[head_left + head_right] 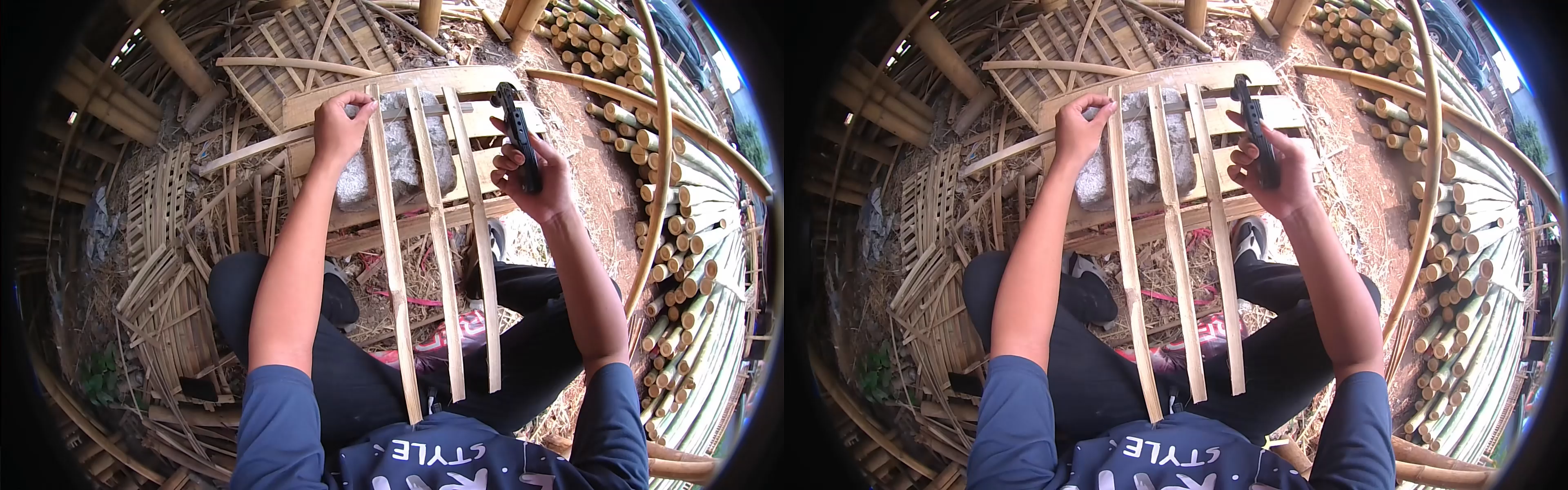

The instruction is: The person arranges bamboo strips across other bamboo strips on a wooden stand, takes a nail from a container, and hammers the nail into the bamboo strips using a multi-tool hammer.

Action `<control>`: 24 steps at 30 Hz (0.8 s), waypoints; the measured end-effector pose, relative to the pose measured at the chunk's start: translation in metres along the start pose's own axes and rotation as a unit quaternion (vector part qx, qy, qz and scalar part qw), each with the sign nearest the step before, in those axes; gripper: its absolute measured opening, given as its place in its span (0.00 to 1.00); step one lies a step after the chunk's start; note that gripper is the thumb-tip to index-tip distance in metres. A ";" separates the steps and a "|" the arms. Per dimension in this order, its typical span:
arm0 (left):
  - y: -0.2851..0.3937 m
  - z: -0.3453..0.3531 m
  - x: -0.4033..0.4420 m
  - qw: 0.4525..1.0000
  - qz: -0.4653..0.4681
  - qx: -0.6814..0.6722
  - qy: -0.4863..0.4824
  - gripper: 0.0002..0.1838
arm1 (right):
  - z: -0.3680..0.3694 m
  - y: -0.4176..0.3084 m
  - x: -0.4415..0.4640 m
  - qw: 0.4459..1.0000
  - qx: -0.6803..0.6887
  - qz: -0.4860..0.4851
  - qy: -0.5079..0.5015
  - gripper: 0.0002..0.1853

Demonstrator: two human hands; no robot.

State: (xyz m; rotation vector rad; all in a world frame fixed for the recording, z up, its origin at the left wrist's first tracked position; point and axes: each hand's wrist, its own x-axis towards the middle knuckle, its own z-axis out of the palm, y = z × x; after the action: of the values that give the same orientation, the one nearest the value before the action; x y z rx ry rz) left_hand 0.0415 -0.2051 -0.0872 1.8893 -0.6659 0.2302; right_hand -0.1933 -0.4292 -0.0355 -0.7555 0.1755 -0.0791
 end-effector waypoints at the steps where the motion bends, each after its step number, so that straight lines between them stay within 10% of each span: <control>1: 0.000 0.000 0.000 1.000 0.000 0.001 0.001 0.09 | 0.000 0.000 0.000 1.000 -0.003 0.000 0.001 0.33; 24: -0.001 0.000 -0.002 1.000 0.016 -0.013 0.007 0.09 | 0.004 0.001 0.000 1.000 -0.010 -0.009 0.013 0.36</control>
State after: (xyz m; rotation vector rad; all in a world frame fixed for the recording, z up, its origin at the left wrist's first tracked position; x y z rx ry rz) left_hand 0.0407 -0.2047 -0.0890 1.8508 -0.6872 0.2536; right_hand -0.1926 -0.4257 -0.0338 -0.7769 0.1944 -0.1053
